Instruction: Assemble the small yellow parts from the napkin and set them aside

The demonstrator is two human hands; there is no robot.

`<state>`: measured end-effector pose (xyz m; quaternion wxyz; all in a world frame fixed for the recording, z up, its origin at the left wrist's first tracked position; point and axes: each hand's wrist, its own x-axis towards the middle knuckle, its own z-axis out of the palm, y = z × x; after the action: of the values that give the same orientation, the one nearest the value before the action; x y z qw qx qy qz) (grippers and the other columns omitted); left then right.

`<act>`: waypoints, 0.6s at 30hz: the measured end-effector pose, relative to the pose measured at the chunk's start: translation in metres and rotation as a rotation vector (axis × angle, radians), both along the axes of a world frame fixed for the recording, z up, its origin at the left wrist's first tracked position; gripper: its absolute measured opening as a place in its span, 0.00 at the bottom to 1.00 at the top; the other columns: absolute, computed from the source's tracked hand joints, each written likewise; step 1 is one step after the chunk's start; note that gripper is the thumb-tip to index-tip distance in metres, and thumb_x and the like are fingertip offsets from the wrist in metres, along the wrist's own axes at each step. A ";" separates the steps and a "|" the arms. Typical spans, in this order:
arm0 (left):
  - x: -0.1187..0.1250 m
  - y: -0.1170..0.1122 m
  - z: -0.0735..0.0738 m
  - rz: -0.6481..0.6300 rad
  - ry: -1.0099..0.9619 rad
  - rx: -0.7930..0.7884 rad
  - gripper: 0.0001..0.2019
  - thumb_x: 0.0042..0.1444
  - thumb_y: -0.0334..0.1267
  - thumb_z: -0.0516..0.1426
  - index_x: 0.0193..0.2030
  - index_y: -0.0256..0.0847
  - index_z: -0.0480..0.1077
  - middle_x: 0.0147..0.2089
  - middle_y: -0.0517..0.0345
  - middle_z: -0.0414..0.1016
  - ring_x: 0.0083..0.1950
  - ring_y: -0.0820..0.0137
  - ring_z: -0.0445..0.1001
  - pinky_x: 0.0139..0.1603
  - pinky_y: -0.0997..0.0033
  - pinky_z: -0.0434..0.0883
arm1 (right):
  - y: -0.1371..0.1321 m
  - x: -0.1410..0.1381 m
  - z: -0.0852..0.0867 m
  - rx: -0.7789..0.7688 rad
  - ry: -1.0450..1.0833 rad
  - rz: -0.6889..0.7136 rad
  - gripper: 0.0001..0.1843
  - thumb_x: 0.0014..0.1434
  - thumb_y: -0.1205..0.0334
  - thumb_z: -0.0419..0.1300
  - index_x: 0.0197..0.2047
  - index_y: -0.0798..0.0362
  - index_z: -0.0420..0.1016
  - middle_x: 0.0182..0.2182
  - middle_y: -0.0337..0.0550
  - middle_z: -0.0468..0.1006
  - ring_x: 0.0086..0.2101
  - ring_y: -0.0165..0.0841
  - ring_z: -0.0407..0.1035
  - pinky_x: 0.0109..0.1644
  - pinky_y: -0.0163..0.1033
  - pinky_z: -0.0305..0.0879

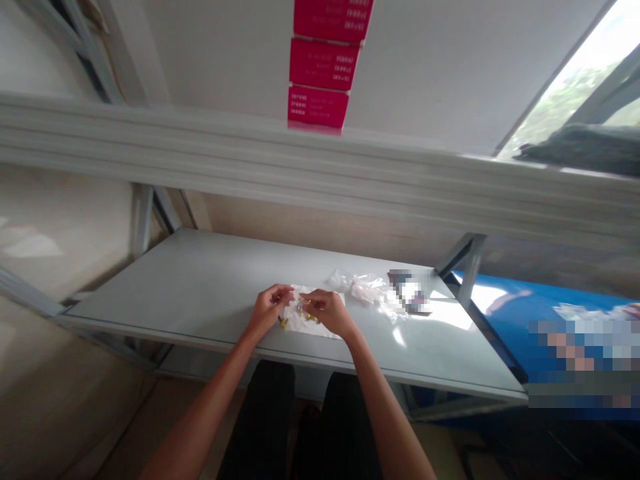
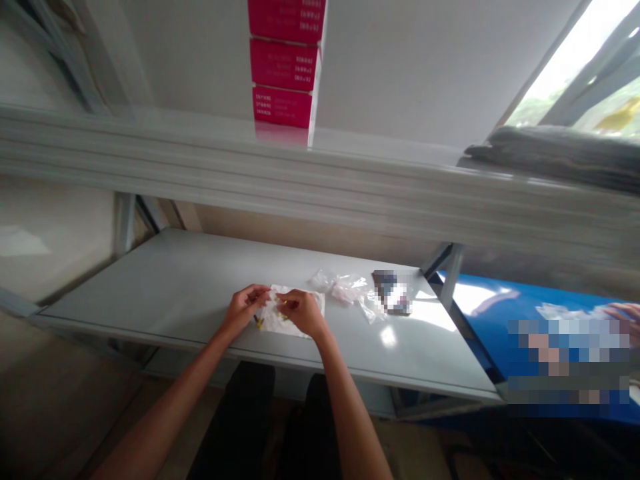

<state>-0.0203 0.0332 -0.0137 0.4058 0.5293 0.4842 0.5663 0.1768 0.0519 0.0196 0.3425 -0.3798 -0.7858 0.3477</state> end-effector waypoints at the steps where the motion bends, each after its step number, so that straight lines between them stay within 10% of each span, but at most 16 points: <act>1: 0.000 0.000 0.001 0.001 0.002 0.000 0.19 0.53 0.51 0.64 0.43 0.38 0.79 0.40 0.50 0.81 0.39 0.66 0.77 0.38 0.70 0.74 | 0.000 0.000 0.000 -0.007 0.004 0.019 0.12 0.60 0.59 0.64 0.46 0.49 0.84 0.36 0.43 0.83 0.29 0.31 0.72 0.30 0.33 0.68; 18: 0.000 -0.001 0.005 -0.009 0.041 0.012 0.14 0.51 0.48 0.65 0.31 0.38 0.75 0.31 0.57 0.76 0.34 0.68 0.72 0.37 0.72 0.69 | -0.006 -0.011 0.009 0.057 0.089 -0.202 0.06 0.58 0.60 0.63 0.36 0.52 0.79 0.30 0.42 0.81 0.28 0.31 0.73 0.32 0.33 0.67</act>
<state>-0.0205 0.0325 -0.0091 0.3949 0.5454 0.4867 0.5565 0.1663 0.0460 0.0290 0.4210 -0.4314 -0.7371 0.3056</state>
